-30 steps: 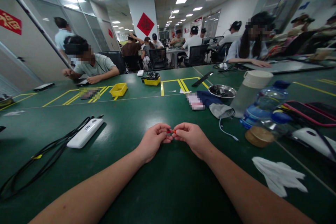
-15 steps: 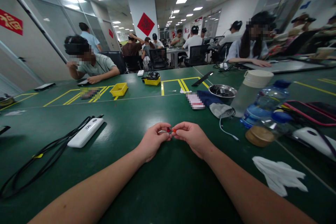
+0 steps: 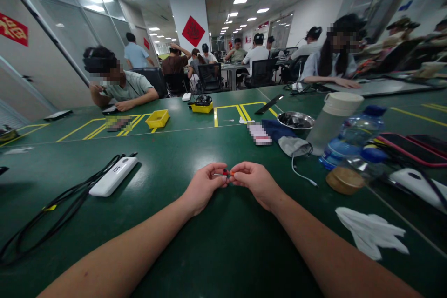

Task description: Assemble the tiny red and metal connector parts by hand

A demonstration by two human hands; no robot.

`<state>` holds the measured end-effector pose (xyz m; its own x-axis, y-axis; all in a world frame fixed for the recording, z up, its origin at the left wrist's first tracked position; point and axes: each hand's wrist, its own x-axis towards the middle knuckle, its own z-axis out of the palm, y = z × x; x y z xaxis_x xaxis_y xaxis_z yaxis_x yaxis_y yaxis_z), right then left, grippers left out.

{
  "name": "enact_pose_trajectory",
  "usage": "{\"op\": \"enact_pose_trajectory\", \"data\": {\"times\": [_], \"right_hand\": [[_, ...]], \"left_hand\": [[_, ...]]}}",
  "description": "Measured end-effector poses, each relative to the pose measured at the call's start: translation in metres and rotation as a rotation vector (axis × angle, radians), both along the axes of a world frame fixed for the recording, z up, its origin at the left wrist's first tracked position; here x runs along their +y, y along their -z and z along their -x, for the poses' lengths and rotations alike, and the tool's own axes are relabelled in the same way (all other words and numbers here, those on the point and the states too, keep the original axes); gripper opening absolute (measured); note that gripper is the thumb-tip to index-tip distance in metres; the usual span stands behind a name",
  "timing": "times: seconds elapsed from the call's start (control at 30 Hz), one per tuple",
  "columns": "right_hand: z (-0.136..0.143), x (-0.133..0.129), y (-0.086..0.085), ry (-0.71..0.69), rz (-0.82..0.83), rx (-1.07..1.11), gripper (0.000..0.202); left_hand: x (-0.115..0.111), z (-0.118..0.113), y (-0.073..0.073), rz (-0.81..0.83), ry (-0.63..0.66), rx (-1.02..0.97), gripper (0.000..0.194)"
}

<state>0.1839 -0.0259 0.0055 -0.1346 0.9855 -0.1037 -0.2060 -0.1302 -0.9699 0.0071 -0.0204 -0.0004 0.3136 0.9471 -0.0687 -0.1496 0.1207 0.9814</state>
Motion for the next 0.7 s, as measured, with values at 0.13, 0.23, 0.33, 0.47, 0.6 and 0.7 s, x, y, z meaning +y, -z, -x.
{"op": "enact_pose_trajectory", "data": {"times": [0.13,0.23,0.33,0.47,0.6,0.7], "right_hand": [[-0.0001,0.0004,0.0012,-0.003,0.0,0.018,0.015],[0.0002,0.0002,0.0013,0.001,-0.001,0.008,0.015],[0.0006,-0.0005,0.0011,-0.003,-0.003,0.001,0.015],[0.0003,-0.0012,0.0009,-0.006,-0.002,0.008,0.016],[-0.0007,-0.0012,0.0,-0.006,0.015,0.023,0.016],[-0.0007,-0.0008,-0.0004,-0.004,0.013,0.019,0.017]], "left_hand": [[-0.0006,-0.0006,-0.003,0.054,0.014,-0.024,0.037],[-0.0009,-0.001,-0.0037,0.054,0.005,-0.03,0.036],[-0.0007,-0.001,-0.0028,0.043,-0.002,-0.032,0.035],[-0.0003,-0.0012,-0.0021,0.051,-0.003,-0.032,0.035],[-0.0007,-0.0018,-0.0031,0.049,-0.019,-0.031,0.035],[-0.0017,-0.0014,-0.0034,0.033,-0.014,-0.017,0.034]]}}
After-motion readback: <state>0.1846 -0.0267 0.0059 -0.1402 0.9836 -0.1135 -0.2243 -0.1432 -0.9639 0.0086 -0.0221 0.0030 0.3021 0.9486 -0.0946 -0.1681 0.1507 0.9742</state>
